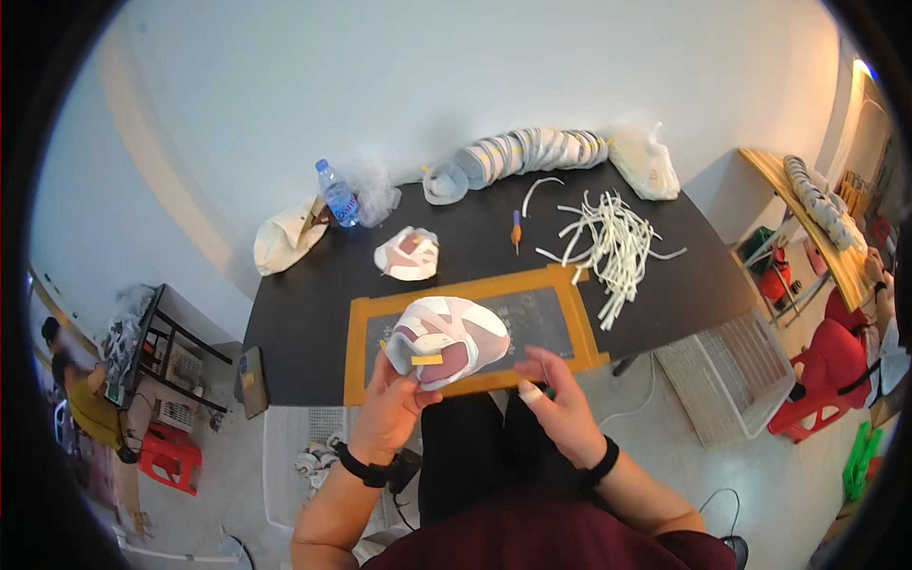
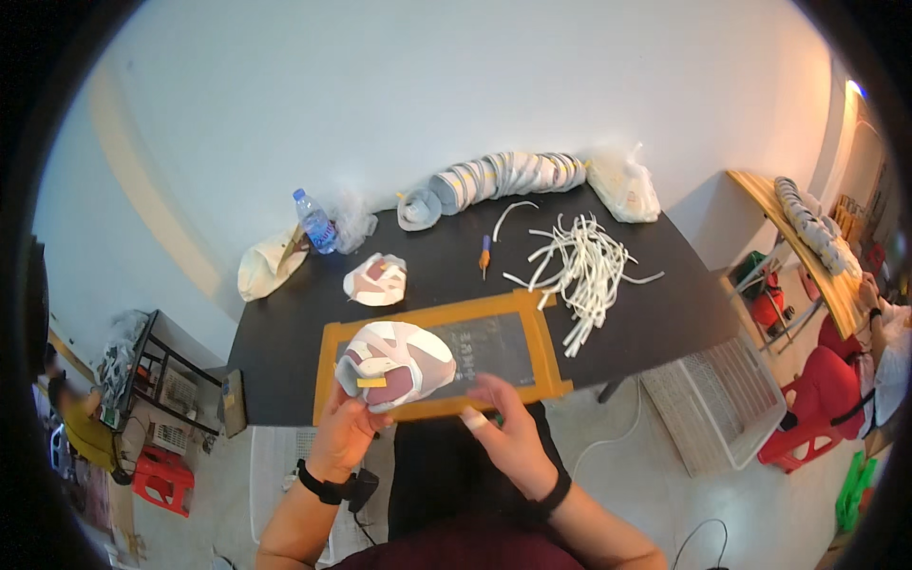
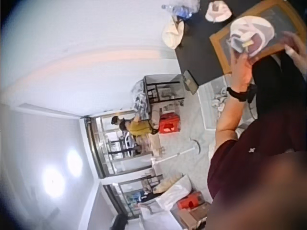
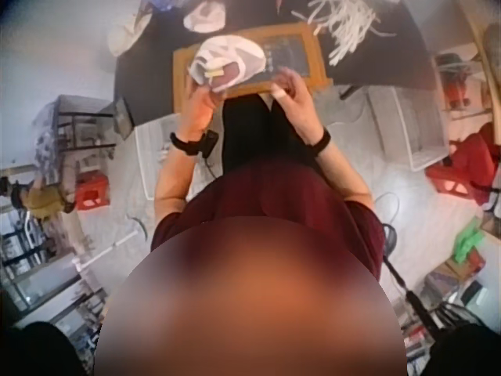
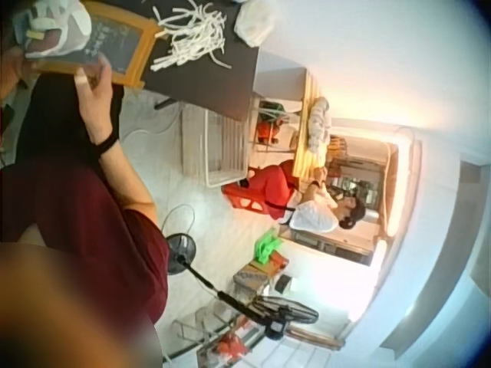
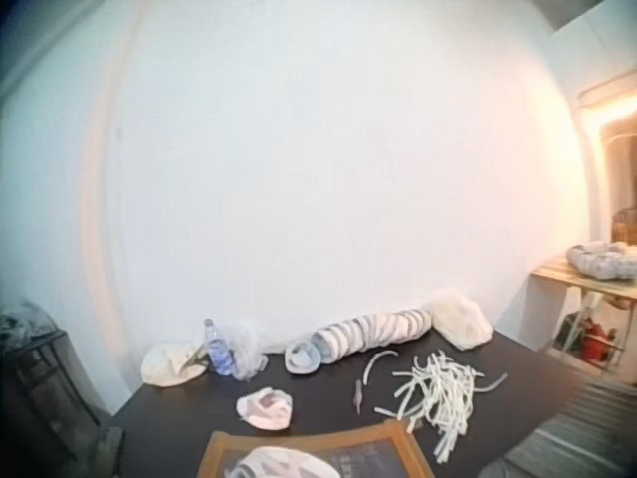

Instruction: Attaching white straps and lining to a shoe upper at a workbench.

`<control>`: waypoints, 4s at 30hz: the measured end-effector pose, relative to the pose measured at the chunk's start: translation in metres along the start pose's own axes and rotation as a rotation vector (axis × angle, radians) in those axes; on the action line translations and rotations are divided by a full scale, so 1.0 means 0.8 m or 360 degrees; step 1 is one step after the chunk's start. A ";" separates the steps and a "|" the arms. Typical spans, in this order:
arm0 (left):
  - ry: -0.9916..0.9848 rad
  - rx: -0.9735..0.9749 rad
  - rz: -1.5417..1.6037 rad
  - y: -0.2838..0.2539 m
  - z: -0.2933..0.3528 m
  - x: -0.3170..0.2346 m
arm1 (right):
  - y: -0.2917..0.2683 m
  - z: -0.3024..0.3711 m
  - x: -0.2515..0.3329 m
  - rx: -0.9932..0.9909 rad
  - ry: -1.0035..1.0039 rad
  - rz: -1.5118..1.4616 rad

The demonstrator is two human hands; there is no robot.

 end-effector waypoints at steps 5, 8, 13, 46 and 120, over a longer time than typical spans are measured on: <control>0.0170 -0.0084 -0.0411 0.019 0.059 0.022 | 0.023 0.012 0.045 -0.0084 -0.0166 0.0377; 0.0429 -0.0048 -0.0676 0.030 0.081 0.027 | 0.047 0.016 0.043 0.0073 -0.0294 0.0528; 0.0479 0.0087 -0.0995 0.035 0.119 0.051 | 0.041 0.014 0.036 -0.0085 -0.0381 0.0926; -0.0636 0.0046 0.0323 0.006 0.016 0.047 | -0.141 -0.261 0.032 0.0029 -0.0239 0.2155; 0.0303 -0.0422 -0.0353 -0.027 -0.012 0.036 | 0.093 -0.066 0.043 0.0373 -0.0626 0.0908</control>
Point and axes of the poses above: each hand's wrist, its own z-axis away from the middle knuckle, its own y-axis out of the palm, x = y × z, the point moved 8 cm from there along -z, towards the middle knuckle, and after that the axes turned 6 degrees about z, right-handed, at the moved point
